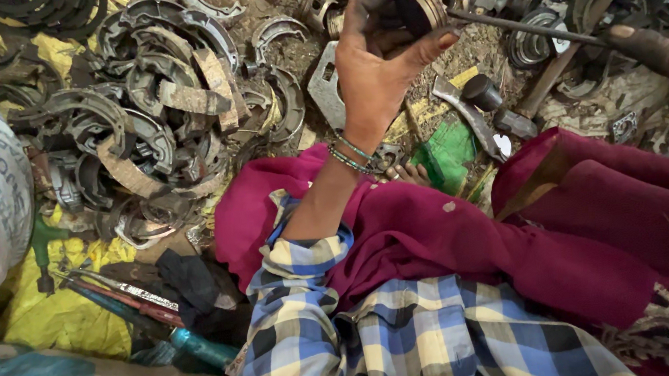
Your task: The person is sitting on the ground surrounded by metal parts and uses a hammer and a metal rod to work on a cylindrical metal part. They repeatedly strike the part with the hammer while holding it with the other hand.
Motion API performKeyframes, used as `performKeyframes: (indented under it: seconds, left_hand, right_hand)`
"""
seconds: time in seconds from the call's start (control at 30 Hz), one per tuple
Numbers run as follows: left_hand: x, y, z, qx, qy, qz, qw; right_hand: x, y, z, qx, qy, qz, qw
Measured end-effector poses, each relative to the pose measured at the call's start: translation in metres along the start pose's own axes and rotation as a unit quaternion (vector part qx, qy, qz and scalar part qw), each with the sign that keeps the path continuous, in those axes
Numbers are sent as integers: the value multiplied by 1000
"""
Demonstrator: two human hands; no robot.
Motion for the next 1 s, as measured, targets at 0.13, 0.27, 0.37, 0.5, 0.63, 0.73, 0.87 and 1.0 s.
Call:
performKeyframes:
  seconds: [0.13, 0.27, 0.37, 0.5, 0.63, 0.73, 0.87, 1.0]
  left_hand:
    - [0, 0, 0, -15, 0, 2, 1000]
    - [0, 3, 1, 34, -4, 8, 999]
    - [1, 6, 1, 34, -7, 13, 999]
    - [-1, 7, 1, 32, -1, 3, 999]
    - [-2, 3, 2, 4, 7, -15, 1000]
    - [-1, 3, 1, 17, 9, -19, 1000]
    - [-1, 3, 3, 21, 8, -36, 999]
    - [-14, 4, 28, 59, -43, -37, 997]
  right_hand:
    - [-2, 2, 0, 9, -3, 5, 1000]
    - [-5, 2, 0, 17, -5, 10, 1000]
    - [-6, 3, 0, 18, -5, 9, 1000]
    - [-8, 3, -2, 12, -2, 2, 1000]
    - [-12, -5, -5, -15, 6, -24, 1000]
    - [-21, -24, -10, -66, 21, -93, 993]
    - [-36, -45, -16, -206, 27, -144, 967]
    - [-50, -83, -26, -216, 135, -317, 914]
Point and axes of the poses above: each hand's wrist, its own x-axis towards the middle knuckle, its own z-axis out of the palm, y = z × x, the point moved 8 cm from there along x, towards the middle knuckle, and after that the axes turned 1 degree about z, right-handed, at the moved point
